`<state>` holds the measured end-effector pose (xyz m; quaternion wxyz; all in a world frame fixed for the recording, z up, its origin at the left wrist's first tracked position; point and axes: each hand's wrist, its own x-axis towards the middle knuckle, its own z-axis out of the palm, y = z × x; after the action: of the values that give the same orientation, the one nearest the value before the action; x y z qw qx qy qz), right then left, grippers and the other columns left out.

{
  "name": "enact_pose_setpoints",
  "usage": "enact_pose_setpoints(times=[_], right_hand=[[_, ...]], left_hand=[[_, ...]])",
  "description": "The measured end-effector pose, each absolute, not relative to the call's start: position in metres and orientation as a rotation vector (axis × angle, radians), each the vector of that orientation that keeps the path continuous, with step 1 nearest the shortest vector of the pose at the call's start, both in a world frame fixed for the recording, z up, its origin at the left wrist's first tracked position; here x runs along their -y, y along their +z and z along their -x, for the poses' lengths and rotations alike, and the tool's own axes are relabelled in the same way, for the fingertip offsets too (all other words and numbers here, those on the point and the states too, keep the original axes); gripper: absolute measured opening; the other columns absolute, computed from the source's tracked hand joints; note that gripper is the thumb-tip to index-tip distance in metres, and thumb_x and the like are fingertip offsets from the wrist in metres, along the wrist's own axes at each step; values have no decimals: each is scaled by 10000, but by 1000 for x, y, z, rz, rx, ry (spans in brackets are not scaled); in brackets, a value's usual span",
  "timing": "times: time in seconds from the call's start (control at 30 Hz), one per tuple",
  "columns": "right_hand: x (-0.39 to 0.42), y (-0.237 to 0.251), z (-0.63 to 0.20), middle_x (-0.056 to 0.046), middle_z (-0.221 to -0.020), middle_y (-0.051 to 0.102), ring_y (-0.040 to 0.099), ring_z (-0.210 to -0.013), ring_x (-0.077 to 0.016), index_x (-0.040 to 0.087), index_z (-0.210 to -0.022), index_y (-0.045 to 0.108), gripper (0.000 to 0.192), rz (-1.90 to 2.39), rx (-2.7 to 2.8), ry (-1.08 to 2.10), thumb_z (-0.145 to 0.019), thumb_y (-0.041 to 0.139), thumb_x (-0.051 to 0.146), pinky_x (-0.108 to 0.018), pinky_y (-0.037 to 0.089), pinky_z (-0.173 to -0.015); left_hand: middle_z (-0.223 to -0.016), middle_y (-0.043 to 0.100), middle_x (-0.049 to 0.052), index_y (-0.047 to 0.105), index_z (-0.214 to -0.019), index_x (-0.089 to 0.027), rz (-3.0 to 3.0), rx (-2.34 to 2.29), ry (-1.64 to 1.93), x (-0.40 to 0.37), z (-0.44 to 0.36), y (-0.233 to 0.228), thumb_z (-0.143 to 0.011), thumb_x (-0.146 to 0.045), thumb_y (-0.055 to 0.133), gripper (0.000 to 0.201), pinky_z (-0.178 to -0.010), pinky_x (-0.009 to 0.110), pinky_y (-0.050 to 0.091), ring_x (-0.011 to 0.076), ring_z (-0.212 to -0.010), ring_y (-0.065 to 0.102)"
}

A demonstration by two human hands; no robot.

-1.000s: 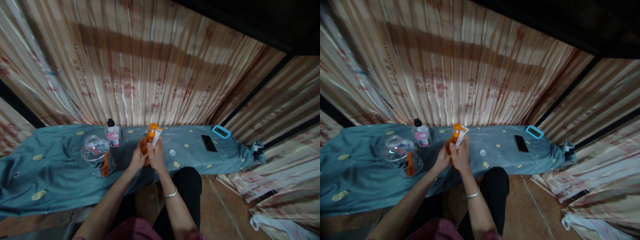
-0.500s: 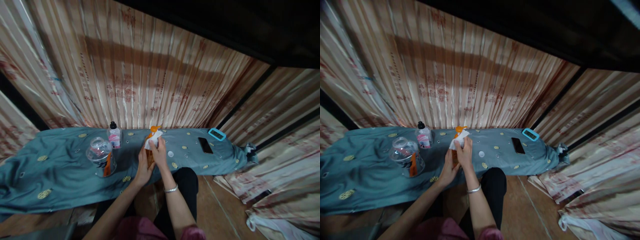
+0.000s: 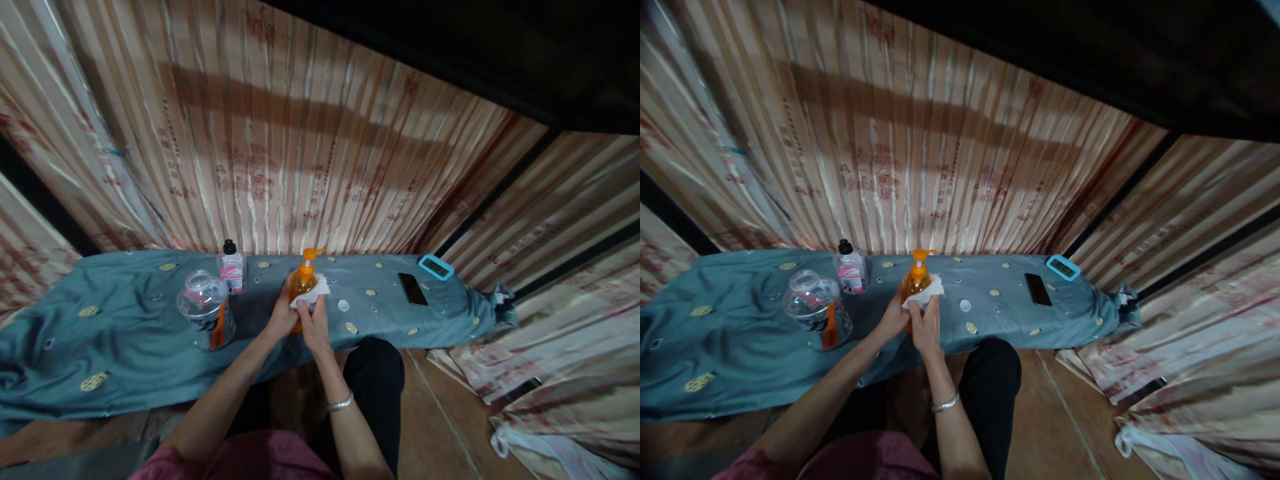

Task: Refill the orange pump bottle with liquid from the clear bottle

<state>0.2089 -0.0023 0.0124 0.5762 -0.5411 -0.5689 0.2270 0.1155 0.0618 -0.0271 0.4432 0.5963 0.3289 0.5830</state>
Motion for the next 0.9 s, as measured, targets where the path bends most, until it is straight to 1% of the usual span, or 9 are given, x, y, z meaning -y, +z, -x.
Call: enact_pose_setpoints(times=[0.1,0.23,0.33,0.47,0.63,0.7,0.77,0.83,0.9], right_hand=[[-12,33,-220,-105,-1266,675,627,-1221,-301,179,-1269,607,422,1239,1374,520,-966,665,466,-549,475,-1062],[-44,60,-234,-9,-903,725,700,-788,-190,181,-1084,654,332,1185,1476,611,-926,723,464,-393,578,-792],[-54,64,-234,23,-802,699,670,-669,-156,186,-992,659,295,1166,1507,650,-918,724,464,-326,568,-671],[-33,46,-217,-91,-999,708,680,-950,-274,204,-1122,595,296,1280,1346,496,-933,615,431,-465,553,-887],[-2,37,-200,-222,-1284,620,539,-1284,-362,171,-1223,546,388,1328,1282,398,-922,527,415,-591,409,-1105],[-4,46,-203,-204,-1240,651,579,-1240,-352,181,-1196,565,371,1315,1317,428,-922,536,429,-555,446,-1075],[-11,60,-210,-166,-1128,703,660,-1088,-329,195,-1149,588,339,1295,1355,485,-937,547,456,-503,504,-987],[-21,71,-219,-92,-949,731,696,-893,-284,218,-1054,623,291,1248,1414,565,-931,581,479,-435,539,-874],[-28,76,-227,-33,-842,724,689,-782,-237,227,-987,647,266,1184,1464,652,-938,606,485,-383,546,-792]], left_hand=[[-1449,607,174,409,-1506,-203,-1448,-763,1441,-49,-124,-25,-697,-302,823,914,-1174,503,458,329,-1365,574],[-1408,624,175,402,-1487,-222,-1380,-807,1321,-42,-124,-26,-647,-290,875,966,-1104,522,519,338,-1274,636],[-1399,615,175,412,-1469,-218,-1353,-881,1333,-42,-124,-29,-631,-297,883,964,-1125,542,496,339,-1277,629],[-1474,563,173,464,-1443,-196,-1336,-870,1446,-40,-129,-30,-711,-400,826,842,-1232,513,377,332,-1396,528],[-1423,617,124,525,-1414,-213,-1152,-983,1556,-36,-138,-28,-939,-540,530,577,-1255,486,336,300,-1391,525],[-1476,569,121,494,-1448,-230,-1273,-1047,1571,-28,-138,-31,-915,-569,573,636,-1281,486,285,307,-1449,460],[-1567,461,157,446,-1485,-212,-1365,-1079,1572,-19,-134,-36,-765,-563,771,864,-1305,523,211,353,-1509,366],[-1614,368,198,344,-1546,-193,-1511,-1168,1522,-11,-126,-39,-704,-536,838,1034,-1287,587,229,391,-1533,312],[-1593,389,193,289,-1573,-216,-1559,-1237,1483,-9,-116,-39,-732,-485,833,1037,-1257,606,292,385,-1520,343]])
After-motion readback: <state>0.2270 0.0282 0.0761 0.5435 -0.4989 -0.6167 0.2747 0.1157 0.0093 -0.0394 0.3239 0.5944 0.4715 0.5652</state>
